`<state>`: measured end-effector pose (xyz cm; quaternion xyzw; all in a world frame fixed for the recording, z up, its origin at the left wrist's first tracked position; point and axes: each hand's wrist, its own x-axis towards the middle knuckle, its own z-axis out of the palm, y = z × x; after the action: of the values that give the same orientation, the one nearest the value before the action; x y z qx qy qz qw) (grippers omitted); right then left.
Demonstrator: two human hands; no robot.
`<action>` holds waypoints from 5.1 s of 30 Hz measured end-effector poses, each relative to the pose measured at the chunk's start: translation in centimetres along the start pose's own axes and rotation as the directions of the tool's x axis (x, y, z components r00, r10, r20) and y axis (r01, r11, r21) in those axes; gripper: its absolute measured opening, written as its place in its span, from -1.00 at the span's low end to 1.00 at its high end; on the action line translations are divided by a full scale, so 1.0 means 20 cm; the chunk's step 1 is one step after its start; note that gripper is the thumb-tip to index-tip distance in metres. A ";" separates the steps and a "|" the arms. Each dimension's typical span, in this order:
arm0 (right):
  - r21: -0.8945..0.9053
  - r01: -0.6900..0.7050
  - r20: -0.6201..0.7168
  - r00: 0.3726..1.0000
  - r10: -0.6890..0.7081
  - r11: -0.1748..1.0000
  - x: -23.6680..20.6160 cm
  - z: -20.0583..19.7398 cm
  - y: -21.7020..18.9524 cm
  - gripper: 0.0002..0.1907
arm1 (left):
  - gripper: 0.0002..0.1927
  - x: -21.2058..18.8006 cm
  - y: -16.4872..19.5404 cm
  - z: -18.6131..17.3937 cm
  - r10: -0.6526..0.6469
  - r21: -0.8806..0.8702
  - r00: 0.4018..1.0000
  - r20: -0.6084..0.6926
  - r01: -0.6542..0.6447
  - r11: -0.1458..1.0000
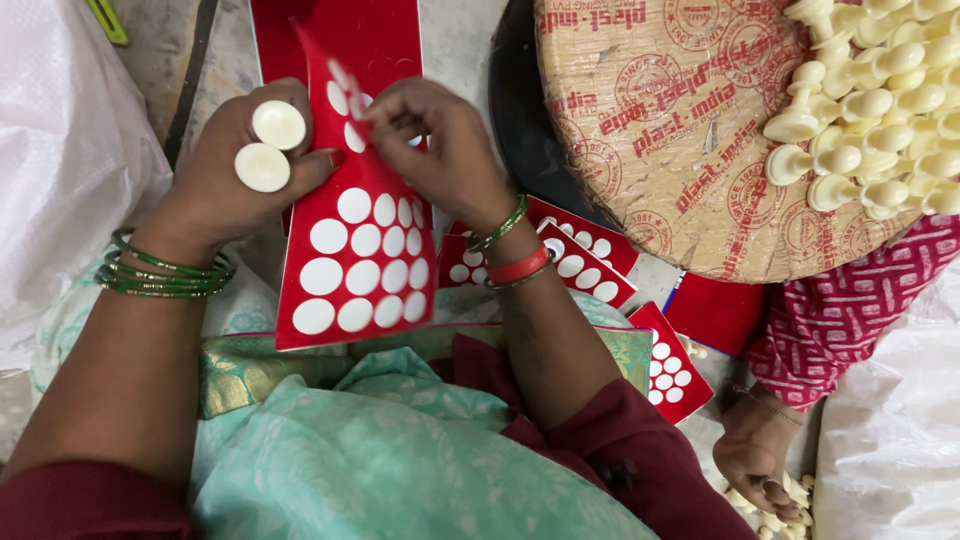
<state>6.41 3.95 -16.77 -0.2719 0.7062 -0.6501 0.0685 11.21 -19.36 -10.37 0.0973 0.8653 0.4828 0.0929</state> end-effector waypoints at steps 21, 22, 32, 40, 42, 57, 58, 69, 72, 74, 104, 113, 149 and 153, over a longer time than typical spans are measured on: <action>-0.572 0.293 -0.194 0.859 -0.473 0.766 -0.01 0.16 -0.30 -0.72 | -0.79 0.04 -0.03 0.05 0.115 0.019 0.993 0.030 -0.115 0.993; -0.571 0.294 -0.186 0.863 -0.469 0.767 -0.01 0.16 -0.30 -0.72 | -0.78 0.03 -0.03 0.05 0.094 0.012 0.995 0.019 -0.094 0.995; -0.524 0.270 -0.157 0.902 -0.403 0.808 -0.01 0.16 -0.29 -0.73 | -0.76 0.03 -0.04 0.04 0.083 -0.052 0.996 0.015 -0.082 0.995; -0.426 0.147 -0.297 0.909 -0.292 0.893 -0.02 0.17 -0.29 -0.75 | -0.79 0.03 -0.05 0.05 0.128 0.077 0.992 0.010 -0.129 0.989; -0.403 0.146 -0.321 0.902 -0.289 0.904 -0.02 0.16 -0.28 -0.75 | -0.79 0.04 -0.05 0.05 0.129 0.070 0.992 0.012 -0.129 0.989; -0.446 0.289 -0.042 0.939 -0.343 0.847 -0.01 0.11 -0.26 -0.77 | -0.74 0.04 -0.06 0.03 0.091 0.087 0.996 0.024 -0.093 0.992; -0.248 0.270 -0.008 0.960 -0.281 0.930 0.00 0.10 -0.25 -0.79 | -0.73 0.04 -0.06 0.02 0.093 0.139 0.995 0.029 -0.096 0.986; 0.478 -0.179 0.001 0.979 0.204 0.860 -0.04 0.20 -0.20 -0.75 | -0.61 0.05 0.06 0.10 0.162 -0.090 0.986 0.029 -0.158 0.983; 0.496 -0.137 -0.081 0.976 0.203 0.858 -0.04 0.23 -0.15 -0.84 | -0.75 0.06 0.07 0.12 0.193 -0.061 0.979 0.057 -0.190 0.980; 0.544 -0.188 -0.153 0.936 0.317 0.818 -0.02 0.20 -0.08 -0.81 | -0.83 0.07 0.07 0.11 0.237 -0.004 0.970 0.062 -0.237 0.971; -0.650 0.093 -0.259 0.906 -0.334 0.754 0.02 0.05 -0.22 -0.41 | -0.62 0.03 0.07 -0.05 -0.254 -0.385 0.903 -0.348 0.109 0.916; 0.076 0.003 -0.167 0.986 0.010 0.997 0.00 0.15 -0.17 -0.58 | -0.48 0.01 0.01 0.00 -0.081 -0.471 0.937 -0.339 -0.094 0.877; 0.631 -0.288 0.099 0.951 0.293 0.721 0.02 0.05 -0.03 -0.79 | -0.47 0.01 -0.02 0.01 0.024 -0.156 0.957 -0.290 -0.072 0.985; 0.658 -0.310 0.137 0.946 0.295 0.686 0.03 0.04 -0.02 -0.78 | -0.46 0.01 -0.01 0.01 -0.011 -0.206 0.965 -0.264 -0.045 0.977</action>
<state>6.42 2.97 -16.28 -0.1154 0.4584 -0.8372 0.2751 11.06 -19.30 -10.72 0.0293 0.8131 0.5811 -0.0172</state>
